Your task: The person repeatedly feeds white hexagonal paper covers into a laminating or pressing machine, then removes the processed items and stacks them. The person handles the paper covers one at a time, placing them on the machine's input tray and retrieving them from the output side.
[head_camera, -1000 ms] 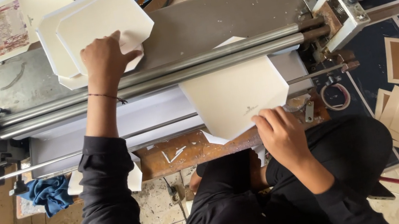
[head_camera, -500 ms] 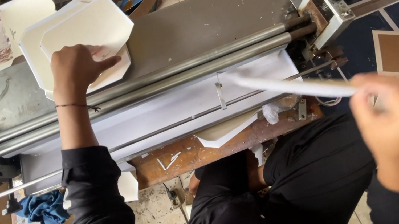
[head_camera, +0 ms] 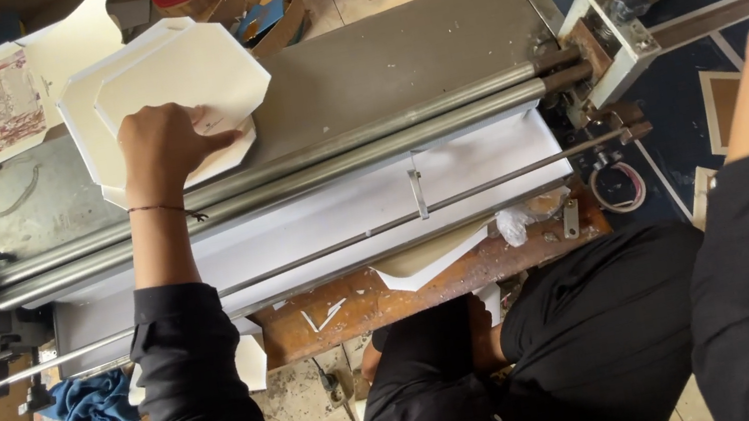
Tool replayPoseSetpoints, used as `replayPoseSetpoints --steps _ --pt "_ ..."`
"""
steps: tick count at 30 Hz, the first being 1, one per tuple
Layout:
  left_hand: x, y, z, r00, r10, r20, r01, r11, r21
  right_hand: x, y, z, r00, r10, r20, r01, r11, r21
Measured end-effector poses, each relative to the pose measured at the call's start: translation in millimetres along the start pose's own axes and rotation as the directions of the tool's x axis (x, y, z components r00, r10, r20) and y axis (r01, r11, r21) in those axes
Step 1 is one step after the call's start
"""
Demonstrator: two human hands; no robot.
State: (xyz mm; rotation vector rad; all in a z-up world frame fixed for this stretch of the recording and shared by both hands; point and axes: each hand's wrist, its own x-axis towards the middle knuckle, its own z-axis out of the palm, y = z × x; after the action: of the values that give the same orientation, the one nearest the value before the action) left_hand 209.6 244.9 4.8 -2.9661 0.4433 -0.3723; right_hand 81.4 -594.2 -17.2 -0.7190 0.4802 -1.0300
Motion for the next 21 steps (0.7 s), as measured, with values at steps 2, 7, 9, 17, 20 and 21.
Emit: replayPoseSetpoints --steps 2,7,9,17,20,21 --pt "3 -4 4 1.000 0.010 -0.009 -0.010 1.000 -0.007 0 11 21 0.998 0.047 -0.050 -0.046 0.999 0.026" --pt "4 -5 -2 1.000 -0.005 0.018 0.005 0.999 -0.034 -25 33 36 0.959 0.279 -0.038 -0.278 0.960 0.036" --pt "2 -4 -1 1.000 -0.001 -0.009 0.001 0.999 -0.035 -1 61 3 0.927 0.375 0.034 -0.354 0.900 -0.255" --pt "0 -2 -7 1.000 0.018 -0.017 -0.018 1.000 -0.011 -74 75 -107 0.924 0.383 -0.014 -0.347 0.820 -0.455" --pt "1 -2 0 1.000 0.013 -0.006 -0.013 1.000 -0.006 -139 38 -115 0.961 0.271 0.057 -0.195 0.807 -0.558" --pt "2 -2 2 1.000 0.007 0.000 -0.007 1.000 -0.002 -169 22 -108 0.975 0.188 0.114 -0.092 0.820 -0.565"
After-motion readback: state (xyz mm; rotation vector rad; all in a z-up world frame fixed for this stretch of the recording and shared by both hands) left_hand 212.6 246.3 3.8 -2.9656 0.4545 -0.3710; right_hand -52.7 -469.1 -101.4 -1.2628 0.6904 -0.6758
